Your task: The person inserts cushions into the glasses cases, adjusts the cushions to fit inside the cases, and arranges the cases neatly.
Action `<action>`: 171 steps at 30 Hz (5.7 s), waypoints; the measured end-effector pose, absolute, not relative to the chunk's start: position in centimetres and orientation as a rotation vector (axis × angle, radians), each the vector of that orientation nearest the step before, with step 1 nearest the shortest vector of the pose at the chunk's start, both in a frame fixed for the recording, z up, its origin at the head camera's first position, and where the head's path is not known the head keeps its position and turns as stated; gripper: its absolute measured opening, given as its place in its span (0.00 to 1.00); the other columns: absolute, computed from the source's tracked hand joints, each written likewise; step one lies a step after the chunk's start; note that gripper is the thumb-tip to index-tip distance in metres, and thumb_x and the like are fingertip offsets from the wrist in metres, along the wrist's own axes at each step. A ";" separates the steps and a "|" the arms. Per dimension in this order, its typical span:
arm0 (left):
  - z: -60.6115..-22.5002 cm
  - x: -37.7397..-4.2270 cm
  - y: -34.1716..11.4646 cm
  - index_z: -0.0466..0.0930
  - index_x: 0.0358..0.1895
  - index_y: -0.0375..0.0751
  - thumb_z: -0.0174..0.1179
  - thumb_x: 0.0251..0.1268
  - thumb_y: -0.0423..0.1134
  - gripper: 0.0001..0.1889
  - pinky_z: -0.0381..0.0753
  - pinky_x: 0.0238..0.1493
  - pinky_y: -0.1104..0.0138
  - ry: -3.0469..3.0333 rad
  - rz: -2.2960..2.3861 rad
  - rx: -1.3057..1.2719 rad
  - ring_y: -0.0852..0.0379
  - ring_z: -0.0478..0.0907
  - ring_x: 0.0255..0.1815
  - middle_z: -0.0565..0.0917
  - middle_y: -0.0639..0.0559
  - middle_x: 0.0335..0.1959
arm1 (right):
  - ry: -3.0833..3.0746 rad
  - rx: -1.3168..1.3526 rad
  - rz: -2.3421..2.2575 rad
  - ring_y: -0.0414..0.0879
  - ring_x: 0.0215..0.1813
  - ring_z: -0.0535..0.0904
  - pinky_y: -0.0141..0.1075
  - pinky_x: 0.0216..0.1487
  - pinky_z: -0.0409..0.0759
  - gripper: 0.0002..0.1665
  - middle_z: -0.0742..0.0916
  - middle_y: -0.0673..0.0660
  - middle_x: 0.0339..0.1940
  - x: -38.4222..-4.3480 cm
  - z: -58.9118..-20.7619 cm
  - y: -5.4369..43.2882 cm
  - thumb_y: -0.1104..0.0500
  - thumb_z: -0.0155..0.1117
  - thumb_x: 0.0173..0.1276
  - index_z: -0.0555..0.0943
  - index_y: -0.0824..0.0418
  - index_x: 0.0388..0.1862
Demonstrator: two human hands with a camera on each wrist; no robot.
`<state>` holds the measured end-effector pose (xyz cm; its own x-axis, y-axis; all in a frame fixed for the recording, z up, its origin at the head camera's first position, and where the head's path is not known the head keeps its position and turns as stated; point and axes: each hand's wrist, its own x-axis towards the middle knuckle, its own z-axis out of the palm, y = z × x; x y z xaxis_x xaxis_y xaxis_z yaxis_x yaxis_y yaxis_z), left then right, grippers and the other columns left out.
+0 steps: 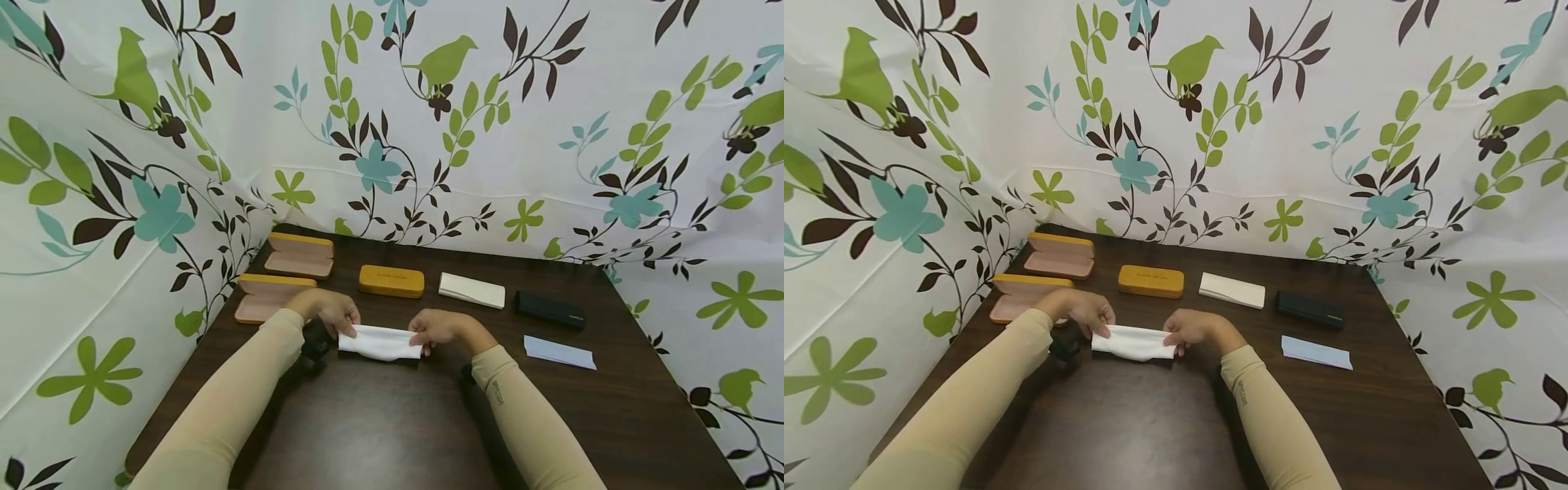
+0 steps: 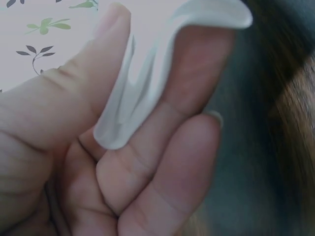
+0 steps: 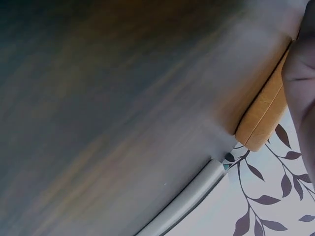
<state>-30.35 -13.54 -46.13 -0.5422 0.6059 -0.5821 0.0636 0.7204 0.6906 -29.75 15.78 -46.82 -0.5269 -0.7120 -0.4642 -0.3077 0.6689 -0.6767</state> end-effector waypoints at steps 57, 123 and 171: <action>-47.8 -27.3 -30.9 0.82 0.43 0.41 0.57 0.76 0.40 0.08 0.78 0.35 0.68 1.951 1.418 0.110 0.57 0.73 0.35 0.80 0.51 0.35 | 1.931 -0.547 -1.064 0.43 0.25 0.71 0.32 0.26 0.68 0.08 0.81 0.53 0.26 -32.5 -47.8 0.9 0.59 0.61 0.77 0.82 0.62 0.39; -50.7 -27.4 -34.1 0.59 0.76 0.29 0.53 0.80 0.46 0.32 0.83 0.38 0.74 2.045 2.107 -0.287 0.67 0.81 0.35 0.83 0.61 0.35 | 1.794 0.194 -1.902 0.45 0.26 0.86 0.30 0.24 0.83 0.12 0.82 0.63 0.50 -29.6 -48.8 -6.3 0.61 0.59 0.79 0.77 0.63 0.57; -50.1 -26.1 -33.4 0.89 0.50 0.42 0.65 0.71 0.39 0.10 0.79 0.52 0.45 3.135 0.420 0.287 0.41 0.79 0.49 0.88 0.44 0.47 | 2.711 -1.109 -0.055 0.48 0.53 0.77 0.36 0.35 0.78 0.26 0.75 0.49 0.59 -27.5 -48.9 -6.9 0.68 0.54 0.77 0.81 0.47 0.66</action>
